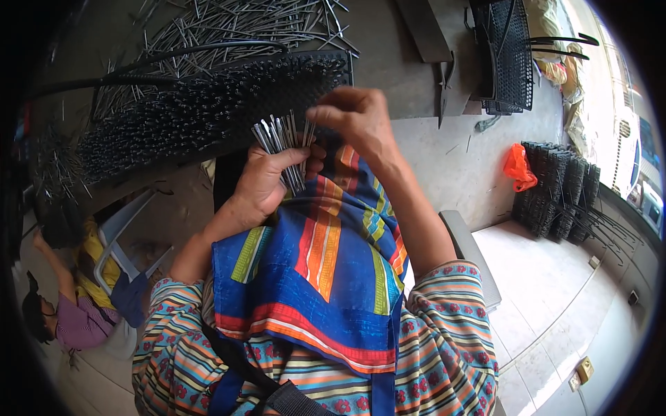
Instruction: Inserting thin metal rods into a perforated black mesh to assemble industrial components.
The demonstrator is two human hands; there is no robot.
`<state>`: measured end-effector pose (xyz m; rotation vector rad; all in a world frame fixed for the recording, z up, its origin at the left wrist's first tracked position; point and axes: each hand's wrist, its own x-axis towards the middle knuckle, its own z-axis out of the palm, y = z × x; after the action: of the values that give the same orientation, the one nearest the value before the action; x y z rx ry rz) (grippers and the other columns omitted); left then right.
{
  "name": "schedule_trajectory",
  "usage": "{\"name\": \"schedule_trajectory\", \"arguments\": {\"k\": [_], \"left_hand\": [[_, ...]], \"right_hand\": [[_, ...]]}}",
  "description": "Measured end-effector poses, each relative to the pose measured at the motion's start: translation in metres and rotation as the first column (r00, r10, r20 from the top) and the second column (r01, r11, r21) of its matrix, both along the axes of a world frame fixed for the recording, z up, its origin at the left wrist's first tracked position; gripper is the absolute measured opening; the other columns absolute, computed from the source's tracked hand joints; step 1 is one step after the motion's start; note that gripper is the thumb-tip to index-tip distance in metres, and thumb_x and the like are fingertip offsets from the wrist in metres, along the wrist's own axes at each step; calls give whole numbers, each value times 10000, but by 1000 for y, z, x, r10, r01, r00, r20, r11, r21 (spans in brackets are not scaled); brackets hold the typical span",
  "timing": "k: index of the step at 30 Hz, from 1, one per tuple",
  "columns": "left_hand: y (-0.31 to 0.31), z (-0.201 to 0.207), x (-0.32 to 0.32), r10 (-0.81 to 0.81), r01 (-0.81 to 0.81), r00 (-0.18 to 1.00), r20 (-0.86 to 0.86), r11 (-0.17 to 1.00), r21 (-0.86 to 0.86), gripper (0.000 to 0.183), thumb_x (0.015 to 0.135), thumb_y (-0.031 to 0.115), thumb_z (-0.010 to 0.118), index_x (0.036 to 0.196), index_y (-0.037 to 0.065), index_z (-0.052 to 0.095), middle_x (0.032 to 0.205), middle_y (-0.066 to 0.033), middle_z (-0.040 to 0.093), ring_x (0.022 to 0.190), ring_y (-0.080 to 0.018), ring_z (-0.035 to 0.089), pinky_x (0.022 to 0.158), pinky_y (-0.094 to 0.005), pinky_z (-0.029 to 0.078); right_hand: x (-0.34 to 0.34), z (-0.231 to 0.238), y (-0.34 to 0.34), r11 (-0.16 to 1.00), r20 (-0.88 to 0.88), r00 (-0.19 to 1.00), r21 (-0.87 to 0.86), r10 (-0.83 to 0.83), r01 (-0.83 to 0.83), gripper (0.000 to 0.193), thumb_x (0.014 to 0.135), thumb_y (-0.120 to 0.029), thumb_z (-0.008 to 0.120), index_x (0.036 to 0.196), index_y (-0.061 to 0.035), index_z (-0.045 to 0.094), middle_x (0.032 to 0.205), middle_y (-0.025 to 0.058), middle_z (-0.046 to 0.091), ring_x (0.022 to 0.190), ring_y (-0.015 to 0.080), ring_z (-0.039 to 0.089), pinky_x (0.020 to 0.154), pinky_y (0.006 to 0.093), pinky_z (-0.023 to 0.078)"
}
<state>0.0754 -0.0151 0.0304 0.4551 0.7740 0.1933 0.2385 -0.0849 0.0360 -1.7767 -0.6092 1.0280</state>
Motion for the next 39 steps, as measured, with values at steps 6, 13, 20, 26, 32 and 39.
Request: {"name": "schedule_trajectory", "arguments": {"k": [6, 13, 20, 26, 32, 39], "left_hand": [[-6, -11, 5, 68, -68, 998, 6, 994, 87, 185, 844, -23, 590, 1021, 1, 641, 864, -97, 695, 725, -186, 683, 691, -320, 569], [-3, -1, -4, -103, 113, 989, -108, 990, 90, 219, 882, 39, 545, 1087, 6, 616, 925, -131, 690, 790, -205, 679, 659, -325, 556], [0, 3, -4, -83, 92, 989, -123, 993, 75, 226, 864, 11, 558, 1082, -14, 615, 921, -139, 687, 757, -197, 671, 625, -309, 553], [-1, -1, -3, -1, 6, 993, -122, 999, 40, 128, 838, 8, 589, 947, -18, 651, 840, -125, 695, 679, -192, 672, 588, -302, 555], [1, -1, -4, 32, -31, 994, -100, 999, 11, 118, 826, -19, 589, 928, -18, 649, 843, -126, 695, 685, -201, 681, 591, -305, 562], [1, 8, -3, 8, -8, 1000, -12, 1000, -11, 115, 845, -19, 597, 946, -4, 650, 859, -130, 694, 689, -217, 692, 611, -297, 580]], "right_hand": [[-5, 3, -7, 993, -306, 945, -4, -113, 117, 39, 809, -32, 695, 818, -6, 667, 687, -2, 609, 553, 32, 487, 484, 185, 353], [18, -6, 8, 785, 263, 846, 565, -463, 254, 78, 770, 47, 711, 825, 1, 678, 763, 7, 627, 605, 42, 509, 519, 183, 380], [22, -23, 12, 884, 551, 757, 461, -352, 76, 100, 736, 62, 724, 814, 31, 670, 796, 29, 623, 659, 56, 563, 579, 193, 435], [14, -17, 16, 908, 622, 689, 399, -372, 130, 83, 744, 43, 725, 815, 32, 684, 744, 37, 620, 647, 69, 574, 584, 203, 447], [8, -12, 11, 941, 644, 694, 300, -322, 158, 91, 747, 2, 742, 811, 35, 686, 726, 44, 635, 674, 78, 593, 600, 220, 462], [-19, -3, 1, 995, -150, 986, -57, 69, -78, 85, 762, -22, 724, 828, 13, 684, 683, -2, 620, 617, 53, 537, 547, 215, 412]]}}
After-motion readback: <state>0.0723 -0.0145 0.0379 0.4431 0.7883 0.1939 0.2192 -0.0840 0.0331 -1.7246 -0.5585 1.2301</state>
